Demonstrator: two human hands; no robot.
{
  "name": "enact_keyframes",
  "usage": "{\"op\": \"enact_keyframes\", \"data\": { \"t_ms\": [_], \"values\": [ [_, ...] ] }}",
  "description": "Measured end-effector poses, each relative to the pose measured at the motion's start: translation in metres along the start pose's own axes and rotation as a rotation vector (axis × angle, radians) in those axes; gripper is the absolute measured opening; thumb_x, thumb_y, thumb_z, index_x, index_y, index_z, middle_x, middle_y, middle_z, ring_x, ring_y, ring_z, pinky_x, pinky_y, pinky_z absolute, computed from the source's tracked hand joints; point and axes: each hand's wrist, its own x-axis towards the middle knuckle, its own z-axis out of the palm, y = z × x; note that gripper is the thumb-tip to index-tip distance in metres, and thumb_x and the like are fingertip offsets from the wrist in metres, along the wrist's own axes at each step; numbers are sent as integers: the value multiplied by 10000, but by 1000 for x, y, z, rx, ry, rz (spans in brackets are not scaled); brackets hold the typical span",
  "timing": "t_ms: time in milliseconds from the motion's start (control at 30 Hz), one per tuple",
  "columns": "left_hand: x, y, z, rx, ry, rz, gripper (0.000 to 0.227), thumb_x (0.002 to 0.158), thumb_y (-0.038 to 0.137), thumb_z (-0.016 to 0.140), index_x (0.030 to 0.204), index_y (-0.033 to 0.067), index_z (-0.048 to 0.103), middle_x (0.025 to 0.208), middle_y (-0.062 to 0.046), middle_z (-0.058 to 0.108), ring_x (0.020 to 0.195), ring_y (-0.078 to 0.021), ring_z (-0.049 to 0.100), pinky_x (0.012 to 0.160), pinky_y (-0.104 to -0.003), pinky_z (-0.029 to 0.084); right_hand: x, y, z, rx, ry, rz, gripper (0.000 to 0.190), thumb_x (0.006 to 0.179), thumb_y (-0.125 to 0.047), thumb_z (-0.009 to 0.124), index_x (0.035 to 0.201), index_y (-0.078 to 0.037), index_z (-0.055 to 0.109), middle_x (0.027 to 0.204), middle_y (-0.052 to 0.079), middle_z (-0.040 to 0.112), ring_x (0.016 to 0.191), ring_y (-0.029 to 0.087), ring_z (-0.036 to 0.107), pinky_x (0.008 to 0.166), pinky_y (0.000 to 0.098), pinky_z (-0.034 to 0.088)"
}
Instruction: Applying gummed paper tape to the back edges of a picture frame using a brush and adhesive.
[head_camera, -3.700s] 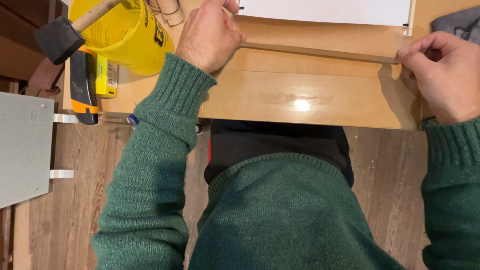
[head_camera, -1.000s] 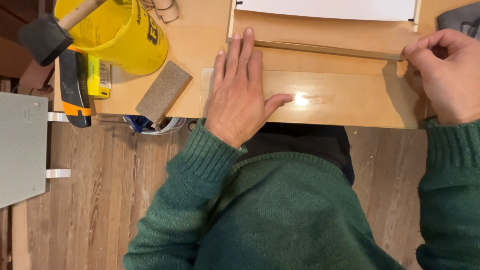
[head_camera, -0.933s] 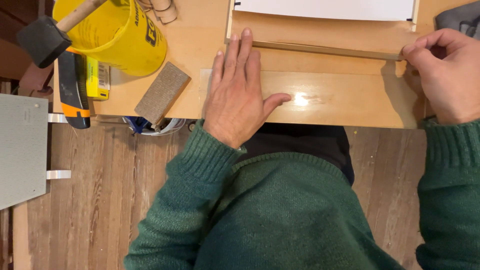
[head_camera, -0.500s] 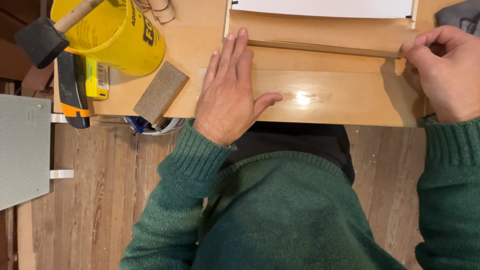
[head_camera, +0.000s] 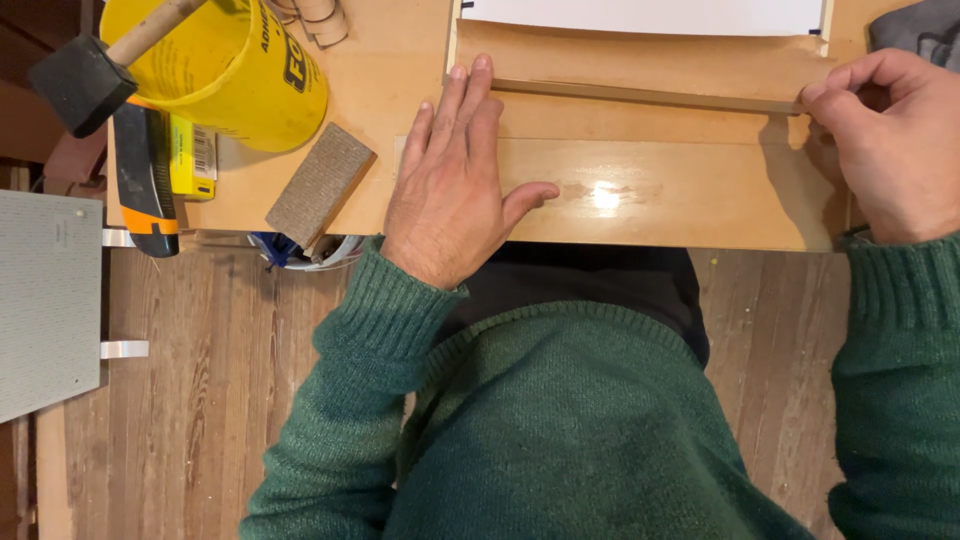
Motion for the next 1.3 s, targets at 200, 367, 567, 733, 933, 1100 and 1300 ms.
{"op": "enact_keyframes", "data": {
  "t_ms": [200, 367, 567, 733, 933, 1100, 1300],
  "values": [
    [2, 8, 3, 38, 12, -18, 870, 955, 627, 673, 1421, -62, 421, 1654, -243, 253, 1561, -391, 217, 1250, -557, 252, -2, 2, -2, -43, -9, -31, 66, 1044, -93, 697, 1033, -49, 650, 905, -6, 660, 772, 52, 606, 690, 200, 503],
    [17, 27, 23, 96, -50, -14, 955, 948, 694, 589, 1428, -108, 392, 1618, -284, 238, 1523, -398, 219, 1220, -551, 239, -5, -9, 1, -12, -9, 7, 71, 1032, -105, 695, 1014, -58, 644, 882, -15, 654, 738, 43, 596, 657, 198, 493],
    [20, 43, 29, -18, -23, 89, 909, 964, 669, 573, 1438, -88, 403, 1640, -260, 246, 1545, -375, 221, 1251, -526, 242, 1, 6, -5, 14, -14, -62, 78, 1035, -81, 706, 1009, -30, 653, 903, -11, 669, 764, 34, 604, 685, 188, 490],
    [16, 34, 26, -17, 20, 49, 834, 978, 634, 611, 1437, -38, 430, 1674, -203, 251, 1587, -344, 211, 1289, -517, 256, 0, -6, -3, 41, -19, -78, 71, 1008, -75, 706, 987, -29, 657, 884, -26, 670, 757, 14, 603, 676, 170, 479],
    [17, 32, 24, -44, -36, 50, 829, 976, 635, 629, 1426, -32, 428, 1680, -203, 214, 1583, -342, 188, 1281, -527, 240, -1, -9, -2, 40, 6, -21, 84, 979, -86, 719, 938, -40, 662, 826, -48, 644, 704, -4, 555, 620, 163, 426],
    [19, 38, 25, -30, -77, 4, 871, 967, 657, 599, 1462, -33, 405, 1692, -197, 197, 1591, -339, 165, 1281, -534, 220, -2, -5, -3, 14, 7, -40, 89, 986, -93, 727, 952, -37, 667, 832, -44, 645, 709, -1, 560, 624, 164, 432],
    [39, 67, 48, 106, -134, 22, 996, 947, 727, 480, 1452, -121, 345, 1619, -293, 149, 1526, -388, 126, 1210, -545, 182, -1, -6, -2, 45, 5, -41, 83, 979, -94, 721, 953, -40, 664, 831, -50, 651, 714, -4, 577, 634, 157, 451]
  ]
}}
